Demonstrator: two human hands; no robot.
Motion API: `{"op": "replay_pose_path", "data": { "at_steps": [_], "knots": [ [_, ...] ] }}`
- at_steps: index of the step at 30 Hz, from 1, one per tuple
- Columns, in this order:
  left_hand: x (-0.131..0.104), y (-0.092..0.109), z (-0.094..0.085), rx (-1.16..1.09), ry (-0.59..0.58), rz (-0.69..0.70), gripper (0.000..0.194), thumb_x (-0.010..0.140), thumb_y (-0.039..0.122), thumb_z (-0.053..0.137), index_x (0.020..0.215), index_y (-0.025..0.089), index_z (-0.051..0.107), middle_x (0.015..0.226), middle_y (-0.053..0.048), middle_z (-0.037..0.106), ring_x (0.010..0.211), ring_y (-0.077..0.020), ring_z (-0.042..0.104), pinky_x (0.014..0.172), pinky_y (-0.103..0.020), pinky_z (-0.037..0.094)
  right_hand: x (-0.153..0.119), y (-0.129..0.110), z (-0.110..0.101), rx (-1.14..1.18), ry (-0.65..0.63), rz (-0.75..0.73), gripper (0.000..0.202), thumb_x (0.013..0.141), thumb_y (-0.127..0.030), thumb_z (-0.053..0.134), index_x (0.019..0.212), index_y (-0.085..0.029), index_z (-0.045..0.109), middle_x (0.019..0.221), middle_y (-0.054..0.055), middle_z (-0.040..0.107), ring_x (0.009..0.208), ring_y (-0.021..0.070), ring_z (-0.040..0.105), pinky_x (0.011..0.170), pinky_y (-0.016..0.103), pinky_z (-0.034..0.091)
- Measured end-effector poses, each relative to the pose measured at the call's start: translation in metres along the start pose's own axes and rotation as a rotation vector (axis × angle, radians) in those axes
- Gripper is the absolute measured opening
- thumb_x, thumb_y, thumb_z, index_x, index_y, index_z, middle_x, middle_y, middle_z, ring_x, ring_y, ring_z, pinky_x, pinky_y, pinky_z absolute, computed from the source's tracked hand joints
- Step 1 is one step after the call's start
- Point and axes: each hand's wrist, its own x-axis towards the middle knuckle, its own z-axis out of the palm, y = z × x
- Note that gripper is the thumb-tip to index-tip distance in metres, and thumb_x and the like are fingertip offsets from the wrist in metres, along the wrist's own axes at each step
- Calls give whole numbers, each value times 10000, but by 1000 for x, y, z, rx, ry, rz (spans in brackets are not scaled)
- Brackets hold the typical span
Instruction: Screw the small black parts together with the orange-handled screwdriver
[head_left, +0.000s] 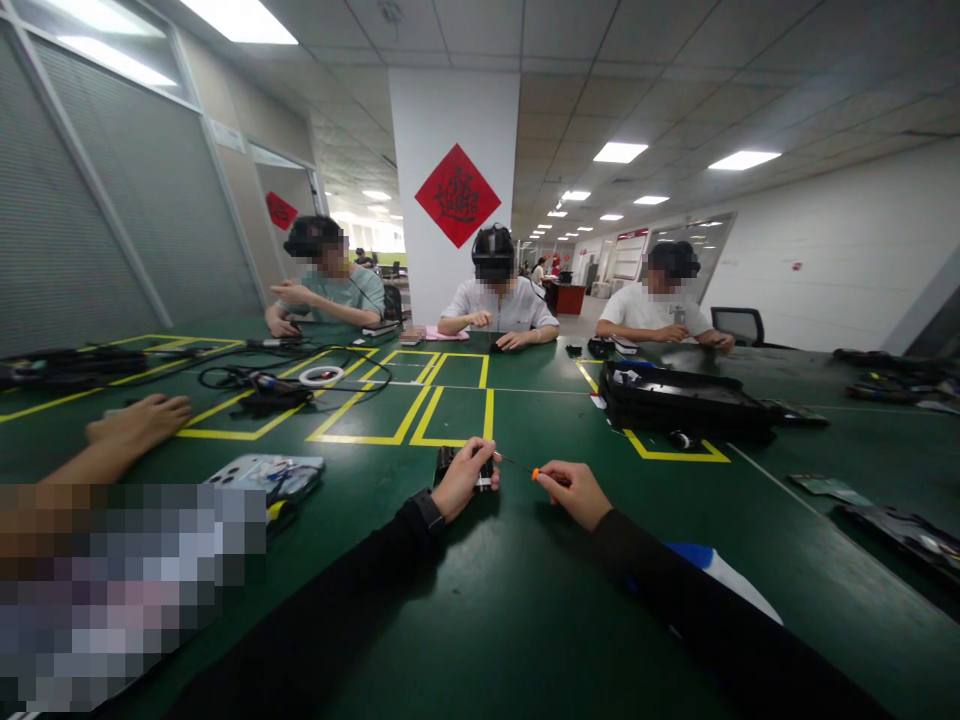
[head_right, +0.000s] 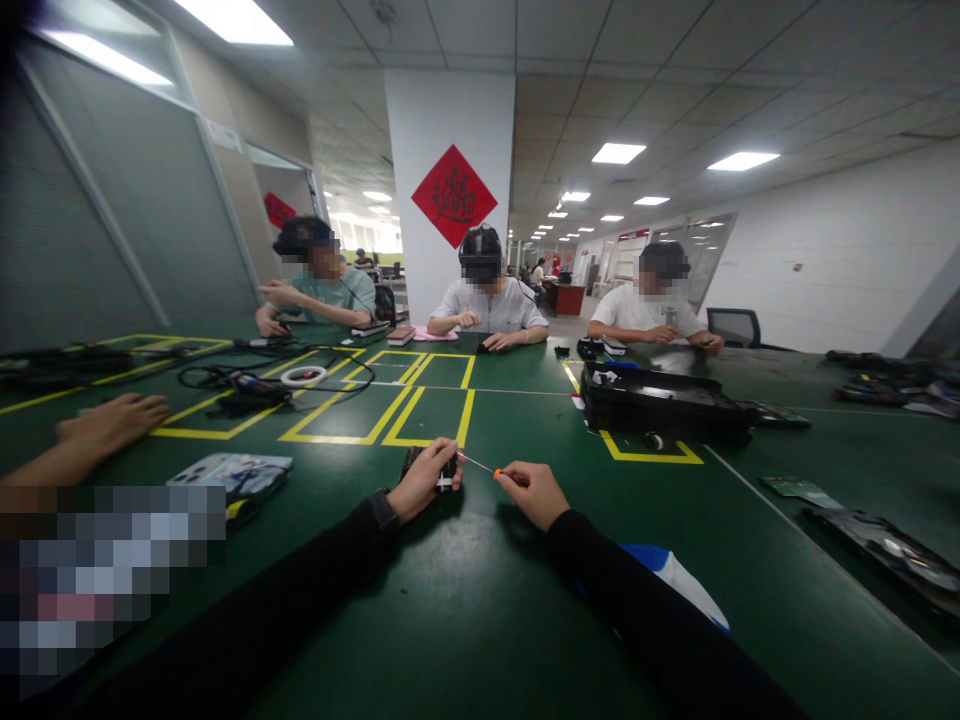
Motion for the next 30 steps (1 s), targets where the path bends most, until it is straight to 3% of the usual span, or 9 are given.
{"op": "replay_pose_path", "data": {
  "at_steps": [5,11,17,21,26,30],
  "knots": [
    [1,-2,0,23,21,-8,389,757,541,381,759,159,454,567,23,518,400,-74,481,395,-193,378,-1,-2,2,-36,-4,-62,270,776,-372,465,759,-148,616,670,21,602,563,108,530,558,216,413],
    [0,2,-5,218,31,77,398,782,513,350,743,149,505,558,4,529,484,-87,507,475,-190,382,0,-3,0,-117,-21,-81,258,785,-358,455,804,-160,620,717,24,606,629,118,534,595,219,406],
    [-2,3,-9,431,75,110,249,706,409,532,771,170,510,641,20,509,561,-86,471,489,-173,356,2,2,-1,-186,-10,-127,206,779,-329,481,867,-184,598,826,28,595,764,138,526,712,254,394],
    [-4,3,-11,538,72,192,193,674,329,582,771,171,532,696,13,514,624,-94,463,563,-189,377,4,7,4,-212,6,-131,187,738,-301,548,877,-179,579,808,28,553,755,139,499,691,258,393],
    [-5,6,-9,488,77,177,230,692,306,563,882,177,542,790,-9,554,710,-110,499,642,-211,393,6,6,9,-240,13,-132,178,769,-312,515,827,-164,595,809,43,530,782,144,479,715,273,385],
    [-6,8,-10,482,74,185,220,653,314,596,805,158,568,765,-15,561,712,-121,503,635,-218,393,7,4,8,-239,-7,-134,258,836,-291,398,770,-159,610,786,49,545,787,143,481,745,285,376]
  ]
}}
